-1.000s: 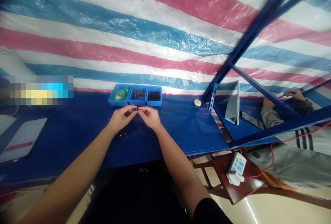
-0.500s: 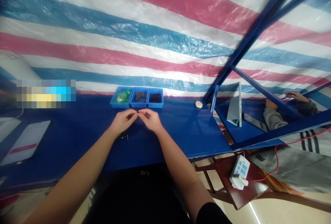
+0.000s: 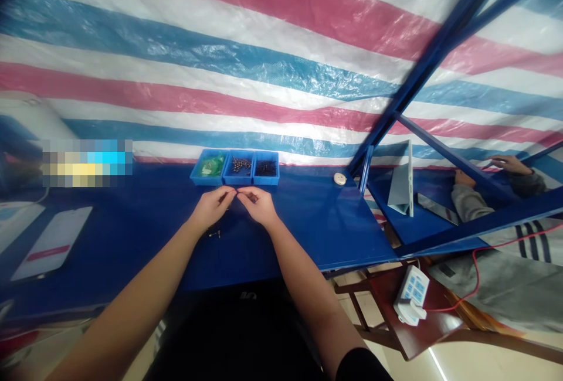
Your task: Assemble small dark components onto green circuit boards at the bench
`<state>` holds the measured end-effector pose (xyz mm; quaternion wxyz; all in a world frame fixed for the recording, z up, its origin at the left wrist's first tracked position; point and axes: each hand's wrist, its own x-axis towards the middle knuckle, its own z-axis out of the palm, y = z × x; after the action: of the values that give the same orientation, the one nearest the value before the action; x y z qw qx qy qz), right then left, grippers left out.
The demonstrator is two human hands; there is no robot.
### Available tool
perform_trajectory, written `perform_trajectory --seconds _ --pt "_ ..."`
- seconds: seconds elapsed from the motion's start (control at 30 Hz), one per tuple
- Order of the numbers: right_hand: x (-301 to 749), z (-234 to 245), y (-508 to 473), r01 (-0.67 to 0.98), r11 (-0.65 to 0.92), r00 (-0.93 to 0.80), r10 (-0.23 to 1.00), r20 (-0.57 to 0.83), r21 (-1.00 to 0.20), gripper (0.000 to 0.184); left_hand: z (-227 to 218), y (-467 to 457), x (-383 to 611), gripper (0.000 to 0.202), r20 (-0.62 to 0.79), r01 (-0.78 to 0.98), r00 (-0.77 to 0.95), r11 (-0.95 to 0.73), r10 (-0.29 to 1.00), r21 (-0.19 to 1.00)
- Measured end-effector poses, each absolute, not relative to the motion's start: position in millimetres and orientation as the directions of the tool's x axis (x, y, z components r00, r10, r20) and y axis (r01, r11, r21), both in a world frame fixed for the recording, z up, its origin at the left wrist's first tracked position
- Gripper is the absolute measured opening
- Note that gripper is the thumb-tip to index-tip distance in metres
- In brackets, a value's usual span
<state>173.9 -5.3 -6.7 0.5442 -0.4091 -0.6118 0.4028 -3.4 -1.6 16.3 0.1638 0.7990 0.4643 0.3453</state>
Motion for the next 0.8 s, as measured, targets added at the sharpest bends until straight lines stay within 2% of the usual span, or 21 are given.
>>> perform_trajectory --seconds 0.3,0.53,0.67,0.8 --pt "177 -11 -1 0.118 0.415 -0.054 0.91 0.412 -0.902 0.027 14 -2 -1 0.032 0.421 0.681 0.325 -0.519 0.847 0.517" --pt "175 -5 -5 0.118 0.421 -0.029 0.907 0.421 -0.899 0.026 32 -6 0 0.03 0.403 0.685 0.403 -0.563 0.821 0.462" --pt "173 7 -14 0.133 0.49 -0.072 0.872 0.485 -0.862 0.024 37 -18 -4 0.03 0.408 0.662 0.387 -0.558 0.827 0.501" --pt "168 6 -29 0.138 0.454 -0.07 0.891 0.449 -0.88 0.026 31 -31 -5 0.03 0.419 0.644 0.319 -0.519 0.85 0.562"
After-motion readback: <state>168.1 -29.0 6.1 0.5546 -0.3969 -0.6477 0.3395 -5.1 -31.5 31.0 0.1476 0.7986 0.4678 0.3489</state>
